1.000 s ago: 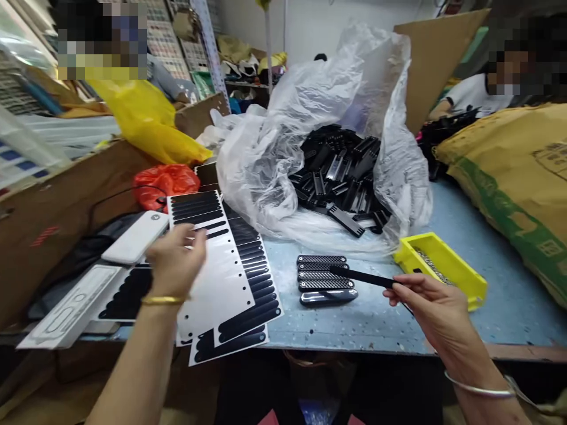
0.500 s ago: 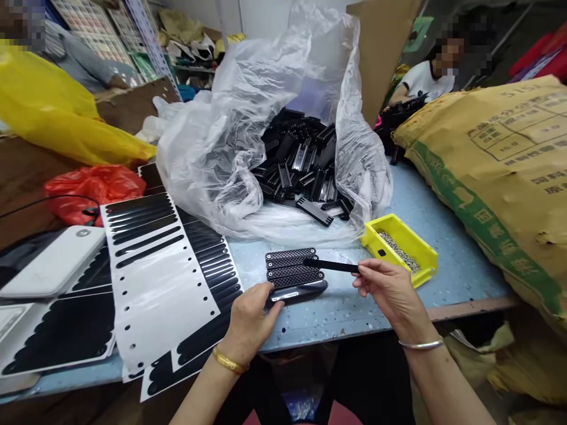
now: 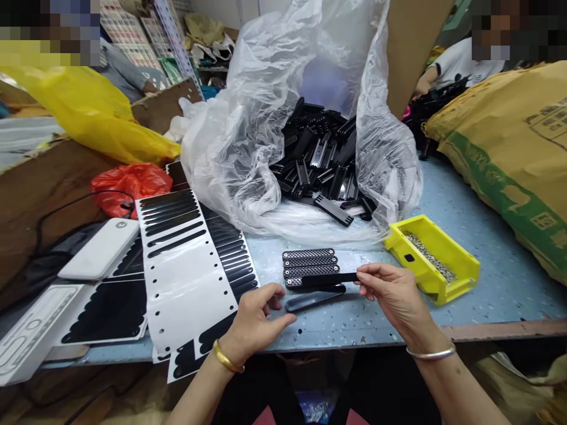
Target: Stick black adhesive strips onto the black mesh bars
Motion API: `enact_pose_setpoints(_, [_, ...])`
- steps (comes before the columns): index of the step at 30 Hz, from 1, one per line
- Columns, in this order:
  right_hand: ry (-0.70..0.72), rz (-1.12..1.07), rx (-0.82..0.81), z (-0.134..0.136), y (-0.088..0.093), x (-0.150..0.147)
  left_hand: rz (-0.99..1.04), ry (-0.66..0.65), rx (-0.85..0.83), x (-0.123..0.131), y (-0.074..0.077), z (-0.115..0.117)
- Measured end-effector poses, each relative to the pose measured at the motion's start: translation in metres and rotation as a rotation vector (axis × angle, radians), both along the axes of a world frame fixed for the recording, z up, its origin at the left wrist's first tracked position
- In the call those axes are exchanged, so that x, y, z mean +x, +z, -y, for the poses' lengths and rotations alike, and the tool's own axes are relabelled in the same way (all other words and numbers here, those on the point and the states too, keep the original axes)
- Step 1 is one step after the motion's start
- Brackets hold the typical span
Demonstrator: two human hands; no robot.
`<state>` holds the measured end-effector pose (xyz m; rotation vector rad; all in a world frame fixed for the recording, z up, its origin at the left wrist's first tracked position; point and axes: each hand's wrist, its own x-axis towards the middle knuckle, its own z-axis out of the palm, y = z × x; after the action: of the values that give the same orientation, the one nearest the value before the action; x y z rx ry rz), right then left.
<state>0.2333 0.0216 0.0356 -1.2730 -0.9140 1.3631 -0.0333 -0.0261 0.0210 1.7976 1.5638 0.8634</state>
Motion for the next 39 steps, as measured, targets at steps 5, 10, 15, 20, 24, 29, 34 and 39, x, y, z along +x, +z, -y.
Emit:
enact_pose_setpoints(5, [-0.032,-0.068,-0.022,-0.009,-0.001,-0.011,0.044,0.197,-0.05,0.006,-0.005,-0.008])
enact_pose_setpoints(10, [-0.112,-0.18,-0.098,-0.01,-0.004,-0.01,-0.039,-0.023,0.135,0.014,-0.012,0.002])
enact_pose_setpoints(15, [-0.089,-0.1,-0.089,0.003,-0.008,-0.013,-0.04,-0.192,0.156,0.011,-0.011,0.005])
enact_pose_setpoints(20, [-0.076,-0.008,-0.037,0.007,-0.006,-0.017,0.054,-0.05,-0.04,0.006,-0.003,0.003])
enact_pose_setpoints(24, [-0.065,0.04,-0.018,0.005,-0.004,-0.022,0.27,0.201,-0.138,0.006,-0.008,-0.003])
enact_pose_setpoints(29, [-0.037,0.086,-0.005,0.003,-0.004,-0.028,0.417,0.262,-0.134,0.013,-0.02,-0.011])
enact_pose_setpoints(34, [-0.015,0.076,-0.027,0.001,-0.006,-0.031,0.378,0.261,-0.099,0.017,-0.021,-0.011])
enact_pose_setpoints(39, [-0.014,0.119,-0.026,-0.002,-0.01,-0.032,0.295,0.247,-0.076,0.017,-0.019,-0.012])
